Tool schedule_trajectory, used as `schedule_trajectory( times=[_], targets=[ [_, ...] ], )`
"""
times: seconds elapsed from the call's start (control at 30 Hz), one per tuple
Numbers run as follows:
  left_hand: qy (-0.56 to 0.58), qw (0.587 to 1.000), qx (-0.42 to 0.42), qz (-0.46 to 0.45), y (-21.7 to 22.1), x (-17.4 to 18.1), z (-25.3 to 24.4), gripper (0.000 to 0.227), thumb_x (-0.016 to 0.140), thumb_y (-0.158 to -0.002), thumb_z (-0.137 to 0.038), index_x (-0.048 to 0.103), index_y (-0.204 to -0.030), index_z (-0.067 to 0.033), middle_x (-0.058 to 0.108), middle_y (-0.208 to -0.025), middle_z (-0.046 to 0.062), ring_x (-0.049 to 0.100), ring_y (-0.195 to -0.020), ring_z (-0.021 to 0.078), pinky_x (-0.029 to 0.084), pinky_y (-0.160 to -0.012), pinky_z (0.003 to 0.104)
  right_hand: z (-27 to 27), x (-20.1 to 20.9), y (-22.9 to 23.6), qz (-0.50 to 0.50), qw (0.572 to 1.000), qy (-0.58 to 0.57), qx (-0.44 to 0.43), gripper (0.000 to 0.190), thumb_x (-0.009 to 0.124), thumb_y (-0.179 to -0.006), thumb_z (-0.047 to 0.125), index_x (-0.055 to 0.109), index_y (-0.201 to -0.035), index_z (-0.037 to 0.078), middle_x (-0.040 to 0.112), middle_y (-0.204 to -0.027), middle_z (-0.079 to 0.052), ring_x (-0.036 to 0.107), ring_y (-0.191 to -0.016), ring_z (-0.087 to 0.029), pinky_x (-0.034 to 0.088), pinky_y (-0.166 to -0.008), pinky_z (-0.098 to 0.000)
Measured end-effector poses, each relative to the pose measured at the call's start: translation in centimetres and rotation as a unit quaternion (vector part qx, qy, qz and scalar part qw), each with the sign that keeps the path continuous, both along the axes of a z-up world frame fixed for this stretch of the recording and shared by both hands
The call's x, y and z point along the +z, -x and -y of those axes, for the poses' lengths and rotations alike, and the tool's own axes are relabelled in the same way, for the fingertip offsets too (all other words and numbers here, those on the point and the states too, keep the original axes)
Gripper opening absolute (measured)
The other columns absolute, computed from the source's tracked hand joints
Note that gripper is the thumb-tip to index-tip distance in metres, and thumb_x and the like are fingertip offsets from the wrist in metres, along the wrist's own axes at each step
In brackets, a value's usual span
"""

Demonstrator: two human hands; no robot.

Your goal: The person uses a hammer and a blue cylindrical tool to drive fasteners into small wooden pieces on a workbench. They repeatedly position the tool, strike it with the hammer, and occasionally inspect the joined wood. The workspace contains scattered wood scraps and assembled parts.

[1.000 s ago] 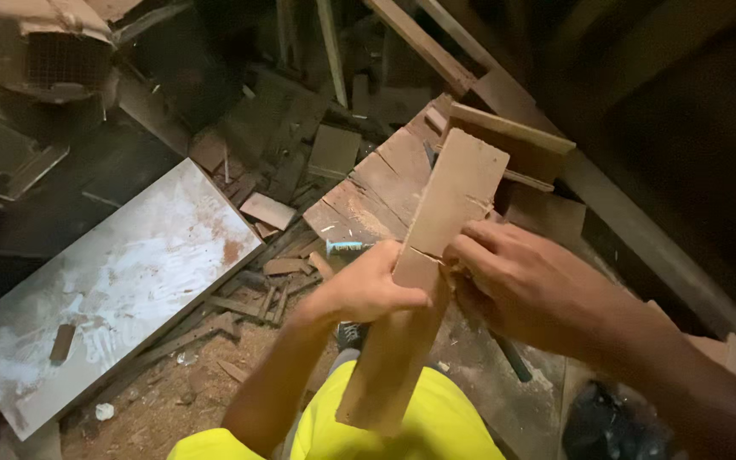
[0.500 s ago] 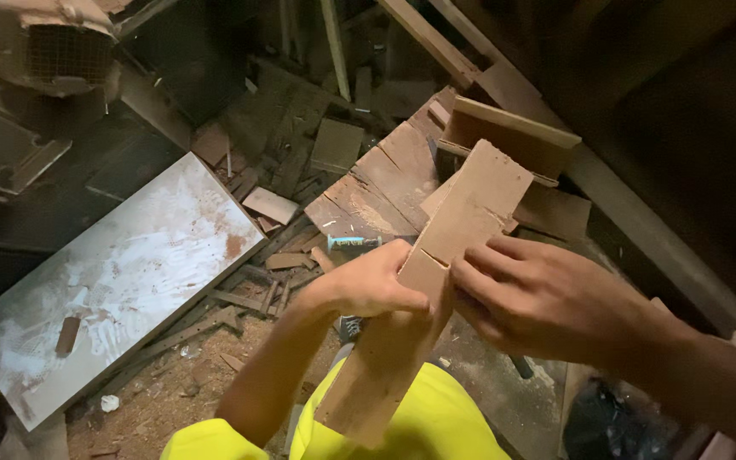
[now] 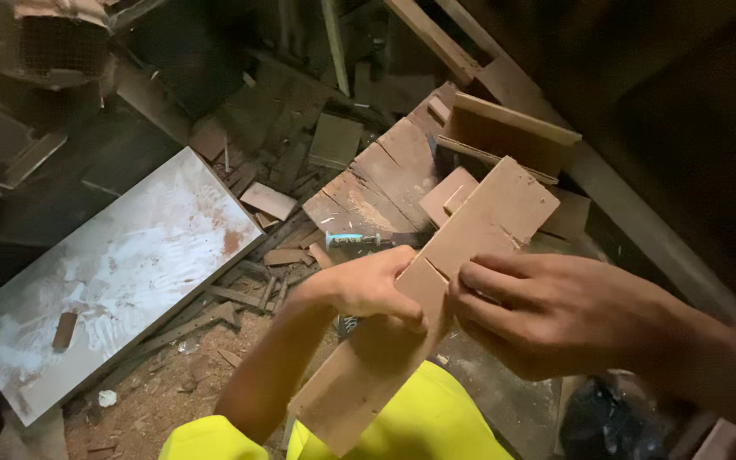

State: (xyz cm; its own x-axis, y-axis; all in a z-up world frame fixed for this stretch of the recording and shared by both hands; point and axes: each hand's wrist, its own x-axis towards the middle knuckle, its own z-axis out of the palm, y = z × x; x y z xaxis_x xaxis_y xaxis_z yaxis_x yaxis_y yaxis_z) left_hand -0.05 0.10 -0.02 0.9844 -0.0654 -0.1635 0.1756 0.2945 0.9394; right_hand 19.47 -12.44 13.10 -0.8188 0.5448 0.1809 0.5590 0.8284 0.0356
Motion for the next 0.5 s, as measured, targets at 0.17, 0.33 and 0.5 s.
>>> schedule_trajectory(
  times=[0.17,0.33,0.5],
  targets=[
    [0.005,0.999,-0.006,0.036,-0.1,-0.1,-0.3,0.037,0.068,-0.074,-0.015,0.067,-0.107,0.0021,0.069,-0.090,0.001,0.064,-0.079,0.0100,0.056,-0.072,0.026,-0.3,-0.5,-0.1,-0.024,1.000,0.013,0.011,0.017,0.077,-0.084,0.012,0.076,-0.093,-0.003,0.070,-0.094,-0.011,0.069,-0.090,-0.024,0.058,-0.085,-0.0379],
    [-0.041,0.998,-0.002,0.046,0.2,0.5,-0.6,0.037,0.071,-0.076,-0.014,0.068,-0.107,0.0054,0.068,-0.092,0.003,0.061,-0.083,0.0115,0.054,-0.074,0.027,-0.3,-0.9,-0.7,0.009,1.000,0.022,0.005,0.019,0.077,-0.079,0.012,0.077,-0.093,-0.001,0.071,-0.093,-0.012,0.070,-0.088,-0.025,0.059,-0.084,-0.0382],
    [0.001,0.999,0.000,0.033,0.3,1.6,-1.1,0.043,0.069,-0.074,-0.015,0.065,-0.114,0.0021,0.070,-0.096,0.002,0.064,-0.087,0.0106,0.056,-0.078,0.027,-0.4,-1.7,-1.0,0.006,1.000,-0.017,0.002,0.027,0.077,-0.077,0.013,0.076,-0.100,-0.001,0.073,-0.093,-0.012,0.072,-0.089,-0.026,0.061,-0.084,-0.0367]
  ],
)
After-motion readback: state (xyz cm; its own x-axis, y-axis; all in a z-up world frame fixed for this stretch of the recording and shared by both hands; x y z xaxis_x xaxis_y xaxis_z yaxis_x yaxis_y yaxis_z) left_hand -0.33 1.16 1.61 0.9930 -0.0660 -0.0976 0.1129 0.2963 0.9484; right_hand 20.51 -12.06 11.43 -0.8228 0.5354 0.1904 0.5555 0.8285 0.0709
